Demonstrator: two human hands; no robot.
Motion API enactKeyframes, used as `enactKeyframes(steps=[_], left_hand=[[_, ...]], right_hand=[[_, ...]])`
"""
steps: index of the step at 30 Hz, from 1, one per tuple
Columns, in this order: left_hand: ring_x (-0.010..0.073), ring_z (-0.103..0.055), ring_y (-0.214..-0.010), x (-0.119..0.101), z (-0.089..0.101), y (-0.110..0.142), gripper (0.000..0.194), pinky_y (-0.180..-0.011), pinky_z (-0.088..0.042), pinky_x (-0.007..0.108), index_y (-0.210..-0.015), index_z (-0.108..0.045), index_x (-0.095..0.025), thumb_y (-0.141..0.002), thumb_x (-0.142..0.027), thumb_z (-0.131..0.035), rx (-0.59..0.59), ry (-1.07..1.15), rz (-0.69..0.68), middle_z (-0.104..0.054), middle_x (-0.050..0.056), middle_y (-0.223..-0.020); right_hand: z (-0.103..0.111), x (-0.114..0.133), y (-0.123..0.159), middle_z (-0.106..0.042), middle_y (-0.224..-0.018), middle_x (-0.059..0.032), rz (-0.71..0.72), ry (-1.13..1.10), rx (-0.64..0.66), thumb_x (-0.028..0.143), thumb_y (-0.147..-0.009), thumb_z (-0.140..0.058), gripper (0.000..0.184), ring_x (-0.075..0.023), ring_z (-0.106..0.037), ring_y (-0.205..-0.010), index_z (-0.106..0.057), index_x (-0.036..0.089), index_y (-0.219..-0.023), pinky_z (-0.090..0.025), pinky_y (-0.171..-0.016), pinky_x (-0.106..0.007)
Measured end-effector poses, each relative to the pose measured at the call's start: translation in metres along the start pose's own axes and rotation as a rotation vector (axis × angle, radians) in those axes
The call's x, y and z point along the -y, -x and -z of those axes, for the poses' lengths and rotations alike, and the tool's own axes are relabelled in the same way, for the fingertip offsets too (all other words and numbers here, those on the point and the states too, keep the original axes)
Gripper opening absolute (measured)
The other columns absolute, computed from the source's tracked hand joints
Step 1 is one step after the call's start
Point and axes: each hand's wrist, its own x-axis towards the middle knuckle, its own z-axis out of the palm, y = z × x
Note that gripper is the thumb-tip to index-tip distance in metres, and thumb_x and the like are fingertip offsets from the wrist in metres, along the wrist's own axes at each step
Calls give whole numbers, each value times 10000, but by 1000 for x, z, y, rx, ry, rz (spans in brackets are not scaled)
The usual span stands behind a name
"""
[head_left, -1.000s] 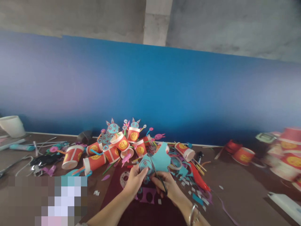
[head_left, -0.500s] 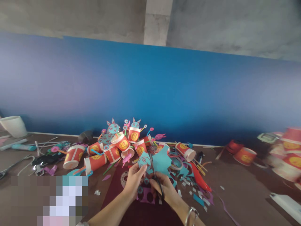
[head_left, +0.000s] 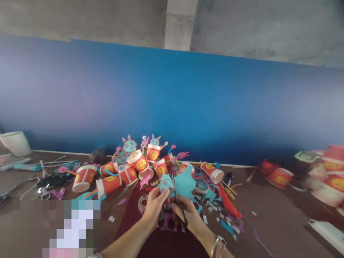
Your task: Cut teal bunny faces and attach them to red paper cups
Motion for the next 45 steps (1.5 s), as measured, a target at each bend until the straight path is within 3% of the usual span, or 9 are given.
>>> enactKeyframes(steps=[16,31,45], left_hand=[[25,-309,-336,1,1,-1,418,-352,-171,167,-682,-567,-141,-607,-518,-733,25,-11,3,-494,-61,-421],[19,-202,-359,-3,3,-2,415,-372,-127,185,-623,-509,-154,-609,-502,-734,59,-5,-26,-359,-110,-396],[16,-192,-346,-1,5,-5,398,-367,-108,186,-606,-503,-158,-602,-478,-740,70,1,-13,-360,-110,-384]], right_hand=[[2,-2,-3,-450,-385,86,26,5,-9,510,-697,-675,370,-55,-397,-305,-531,170,-715,-285,-318,-150],[2,5,1,-482,-406,71,-37,31,-24,540,-684,-652,397,-62,-405,-312,-547,160,-733,-306,-310,-157],[4,1,-1,-493,-416,69,-35,32,-16,549,-669,-670,408,-68,-429,-323,-550,167,-746,-323,-316,-155]])
